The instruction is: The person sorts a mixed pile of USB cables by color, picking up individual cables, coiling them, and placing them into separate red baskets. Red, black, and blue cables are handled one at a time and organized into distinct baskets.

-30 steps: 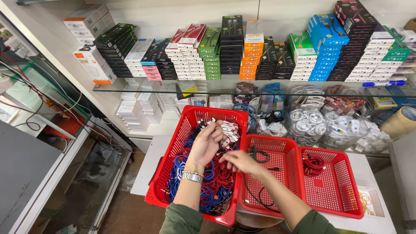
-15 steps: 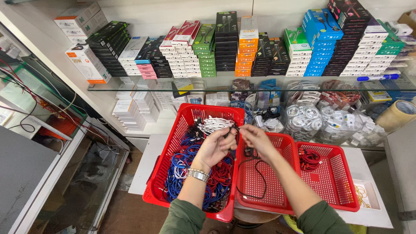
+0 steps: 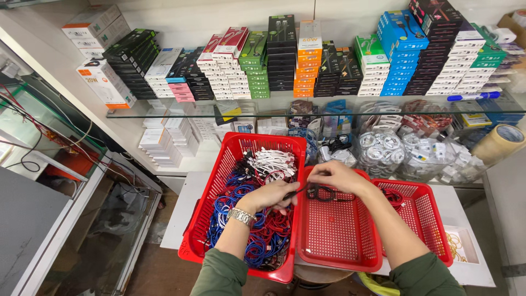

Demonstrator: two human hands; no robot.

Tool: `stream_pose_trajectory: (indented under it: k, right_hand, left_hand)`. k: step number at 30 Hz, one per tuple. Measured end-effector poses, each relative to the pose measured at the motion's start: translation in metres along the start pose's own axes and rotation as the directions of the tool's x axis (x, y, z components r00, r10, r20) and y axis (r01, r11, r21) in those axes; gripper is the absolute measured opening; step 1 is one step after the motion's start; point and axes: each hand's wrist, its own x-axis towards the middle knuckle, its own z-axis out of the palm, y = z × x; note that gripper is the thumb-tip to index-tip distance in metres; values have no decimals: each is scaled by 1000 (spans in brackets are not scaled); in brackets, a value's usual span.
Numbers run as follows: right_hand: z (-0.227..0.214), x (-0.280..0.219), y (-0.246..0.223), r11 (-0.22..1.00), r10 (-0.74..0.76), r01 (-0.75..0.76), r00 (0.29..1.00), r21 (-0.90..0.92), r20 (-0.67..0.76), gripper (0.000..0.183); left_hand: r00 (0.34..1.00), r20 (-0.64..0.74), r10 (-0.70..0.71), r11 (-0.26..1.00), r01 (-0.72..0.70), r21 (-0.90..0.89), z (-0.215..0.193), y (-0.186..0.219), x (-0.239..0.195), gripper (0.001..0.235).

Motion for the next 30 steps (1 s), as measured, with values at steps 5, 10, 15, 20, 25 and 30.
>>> stream_pose_trajectory:
  k: [5, 10, 15, 20, 25, 30]
  right_hand:
    - [42, 9, 10, 856, 72, 84, 958, 510, -279, 28]
    - [114, 11, -4, 877, 204, -178, 979, 446, -9, 37]
    - [63, 2, 0, 999, -37, 39, 992, -16, 124, 31]
    - [16, 16, 21, 993, 14, -11, 1000, 122, -23, 30]
    - [59, 13, 13, 949, 206, -171, 972, 263, -111, 33]
    - [111, -2, -30, 978, 174, -181, 982, 101, 72, 32]
  left_hand:
    - [889, -69, 452, 516, -324, -793, 15, 14, 3, 27]
    - [728, -614, 306, 715, -601, -357, 24, 26, 19, 24]
    - [834, -486, 260, 922, -66, 381, -5, 2, 5, 27]
    - [997, -46, 60, 989, -66, -134, -19, -23, -2, 35]
    - [888, -62, 456, 514, -320, -795, -12, -10, 3, 29]
    - [767, -573, 289, 796, -525, -301, -2, 13, 7, 21]
